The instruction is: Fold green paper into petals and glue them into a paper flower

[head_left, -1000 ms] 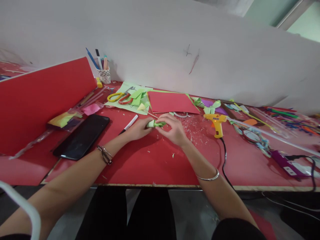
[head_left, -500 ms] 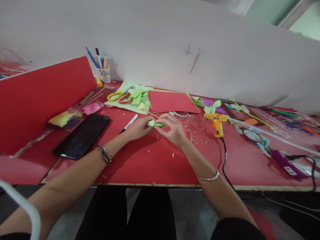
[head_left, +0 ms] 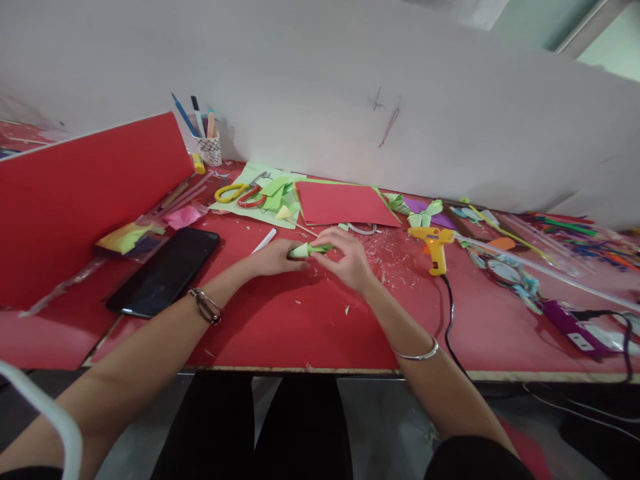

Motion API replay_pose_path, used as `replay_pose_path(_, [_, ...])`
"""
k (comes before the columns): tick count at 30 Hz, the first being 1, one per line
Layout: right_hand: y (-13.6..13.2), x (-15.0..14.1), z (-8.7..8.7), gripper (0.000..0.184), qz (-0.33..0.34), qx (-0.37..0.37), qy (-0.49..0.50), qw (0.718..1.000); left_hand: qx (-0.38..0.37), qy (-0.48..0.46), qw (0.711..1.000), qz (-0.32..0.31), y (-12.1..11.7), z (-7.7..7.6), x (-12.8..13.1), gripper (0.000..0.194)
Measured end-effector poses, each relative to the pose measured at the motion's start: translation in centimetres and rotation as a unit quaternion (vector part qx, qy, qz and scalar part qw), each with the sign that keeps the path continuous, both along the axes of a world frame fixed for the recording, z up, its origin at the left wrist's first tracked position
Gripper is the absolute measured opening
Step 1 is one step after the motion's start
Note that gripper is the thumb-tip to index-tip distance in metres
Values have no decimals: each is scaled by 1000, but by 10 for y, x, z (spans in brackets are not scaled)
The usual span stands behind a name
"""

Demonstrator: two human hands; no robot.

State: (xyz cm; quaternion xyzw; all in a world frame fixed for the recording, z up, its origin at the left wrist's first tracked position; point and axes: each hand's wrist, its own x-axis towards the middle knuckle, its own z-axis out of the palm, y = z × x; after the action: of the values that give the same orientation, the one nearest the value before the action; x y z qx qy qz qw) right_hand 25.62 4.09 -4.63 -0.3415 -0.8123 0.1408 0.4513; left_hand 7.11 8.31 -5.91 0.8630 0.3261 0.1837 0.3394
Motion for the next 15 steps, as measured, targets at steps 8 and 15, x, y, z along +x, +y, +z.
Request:
replay_pose_path(8, [0,-1,-2,8,13,1,-9,1000,3,-8,1000,13,-1,-1,1,13])
replay_pose_path(15, [1,-1,-2,8,-2,-5,-6,1000,46,-18,997,56,-4,-3,4,9])
